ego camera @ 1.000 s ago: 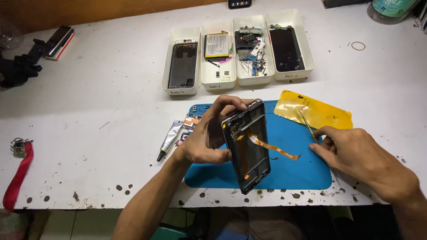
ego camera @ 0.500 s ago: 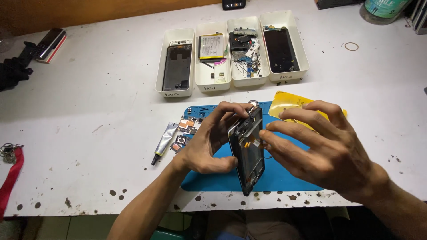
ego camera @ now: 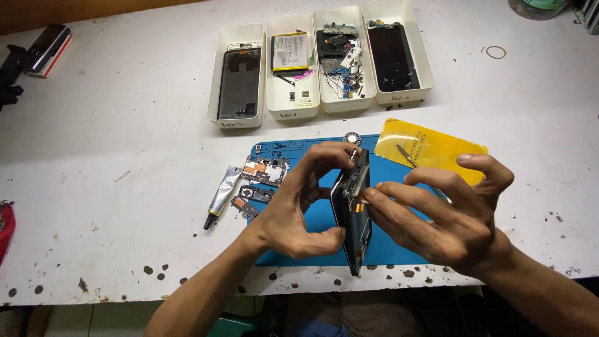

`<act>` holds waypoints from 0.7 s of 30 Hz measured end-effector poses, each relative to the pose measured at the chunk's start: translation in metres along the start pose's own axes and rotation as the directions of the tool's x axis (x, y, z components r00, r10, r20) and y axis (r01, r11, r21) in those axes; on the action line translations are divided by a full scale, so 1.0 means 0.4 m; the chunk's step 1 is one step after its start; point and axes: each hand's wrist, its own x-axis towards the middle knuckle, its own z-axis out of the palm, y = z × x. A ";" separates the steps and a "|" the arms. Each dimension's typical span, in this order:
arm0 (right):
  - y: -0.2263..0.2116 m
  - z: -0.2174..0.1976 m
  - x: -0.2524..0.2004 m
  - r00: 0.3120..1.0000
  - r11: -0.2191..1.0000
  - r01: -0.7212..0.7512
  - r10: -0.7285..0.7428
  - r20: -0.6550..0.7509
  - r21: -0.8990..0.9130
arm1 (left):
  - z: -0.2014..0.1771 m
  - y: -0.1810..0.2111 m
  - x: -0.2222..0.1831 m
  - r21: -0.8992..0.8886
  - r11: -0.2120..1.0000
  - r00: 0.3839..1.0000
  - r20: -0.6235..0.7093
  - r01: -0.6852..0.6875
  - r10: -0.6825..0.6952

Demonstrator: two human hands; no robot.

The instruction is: Repairing a smartphone by connecting internal ribbon cables and assembling the chassis

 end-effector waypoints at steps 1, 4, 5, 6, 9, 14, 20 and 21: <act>-0.002 0.000 0.000 1.000 1.000 -0.002 0.002 0.002 -0.001 | 0.002 0.000 0.000 -0.002 1.000 1.000 0.002 0.001 -0.001; -0.007 0.006 0.001 1.000 1.000 -0.017 0.017 -0.022 -0.001 | 0.004 0.004 0.000 0.019 1.000 1.000 0.003 -0.005 0.005; -0.008 0.007 -0.002 0.999 1.000 -0.022 0.022 -0.026 -0.004 | 0.005 0.004 -0.001 0.021 1.000 1.000 0.000 -0.001 0.001; -0.009 0.008 -0.006 0.999 1.000 -0.027 0.027 -0.030 -0.009 | 0.006 0.005 -0.001 0.023 1.000 1.000 -0.003 0.000 0.000; -0.006 0.004 -0.011 0.999 0.999 -0.035 0.034 -0.030 -0.021 | 0.008 0.005 -0.001 0.034 0.999 1.000 -0.001 0.012 -0.012; -0.006 0.012 -0.003 1.000 1.000 -0.011 0.011 -0.020 -0.013 | 0.009 -0.001 0.000 0.036 0.999 1.000 -0.004 0.001 -0.001; -0.007 0.012 -0.007 1.000 1.000 -0.015 0.015 -0.016 -0.028 | 0.010 0.006 0.000 0.057 0.998 1.000 0.000 -0.005 0.005; -0.008 0.013 -0.008 1.000 0.999 -0.010 0.010 -0.017 -0.035 | 0.010 0.007 0.001 0.063 0.998 1.000 0.004 -0.011 0.010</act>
